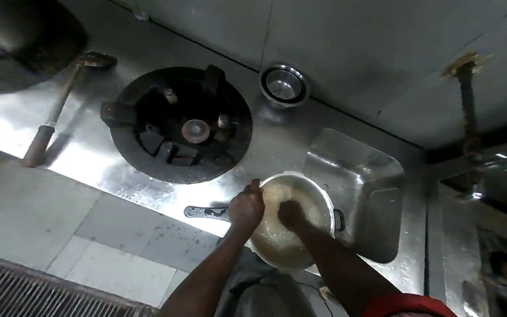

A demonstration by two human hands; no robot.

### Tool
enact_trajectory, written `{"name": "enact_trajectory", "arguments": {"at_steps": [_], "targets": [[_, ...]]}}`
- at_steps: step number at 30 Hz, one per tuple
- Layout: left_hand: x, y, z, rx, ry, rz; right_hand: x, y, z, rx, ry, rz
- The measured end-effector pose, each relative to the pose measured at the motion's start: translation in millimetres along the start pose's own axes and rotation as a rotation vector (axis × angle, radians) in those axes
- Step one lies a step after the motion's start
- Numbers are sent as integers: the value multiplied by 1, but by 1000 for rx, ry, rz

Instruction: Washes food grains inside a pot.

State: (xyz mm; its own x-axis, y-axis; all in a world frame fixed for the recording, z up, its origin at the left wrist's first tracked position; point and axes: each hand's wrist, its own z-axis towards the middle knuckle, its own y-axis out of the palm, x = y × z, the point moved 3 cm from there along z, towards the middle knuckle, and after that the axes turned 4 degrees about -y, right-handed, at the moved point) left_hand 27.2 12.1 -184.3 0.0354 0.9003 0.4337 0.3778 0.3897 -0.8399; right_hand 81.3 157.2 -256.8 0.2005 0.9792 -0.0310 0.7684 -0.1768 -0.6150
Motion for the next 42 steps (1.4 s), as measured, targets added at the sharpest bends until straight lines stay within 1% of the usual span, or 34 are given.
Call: {"name": "enact_trajectory", "arguments": {"at_steps": [3,6,8,11,12,14,15,17,19,21,23,25,30,34,36,39,42], "targets": [[1,-2,-1,-8,-2,0,1,5,-14,-140,-46,19],[0,-2,-1,-4,2,-27,10,23,-10,-160,-48,175],[-1,-1,-1,-5,5,-42,7,35,-6,-232,-29,262],[-1,-2,-1,-12,-8,-40,7,42,-21,-230,-2,485],[-1,-3,-1,-20,-13,-35,7,47,-18,-224,-17,532],[0,-4,0,-43,-15,-24,0,51,-4,-228,-157,526],[0,-4,0,-35,-6,-25,-10,40,-8,-210,-209,540],[-1,-3,0,-12,8,-24,-20,19,-19,-102,-218,627],[-2,-3,0,-14,14,-19,-17,10,-23,29,-154,765],[-1,-3,0,-24,11,-18,-8,2,-25,134,-52,839],[-2,-3,-1,-7,15,-35,3,-1,-23,202,42,840],[-3,-3,-1,-10,10,-43,14,-8,-21,216,104,768],[-1,-4,1,-31,-8,-17,29,-23,-10,196,49,575],[-1,-2,1,-16,8,-18,24,-21,4,185,82,663],[-1,-2,2,-39,-5,-25,12,-18,12,173,16,657],[-2,0,2,-28,-7,-26,-10,-15,27,165,-42,693],[-2,0,3,-27,-3,-28,-29,-18,15,46,-177,510]]}}
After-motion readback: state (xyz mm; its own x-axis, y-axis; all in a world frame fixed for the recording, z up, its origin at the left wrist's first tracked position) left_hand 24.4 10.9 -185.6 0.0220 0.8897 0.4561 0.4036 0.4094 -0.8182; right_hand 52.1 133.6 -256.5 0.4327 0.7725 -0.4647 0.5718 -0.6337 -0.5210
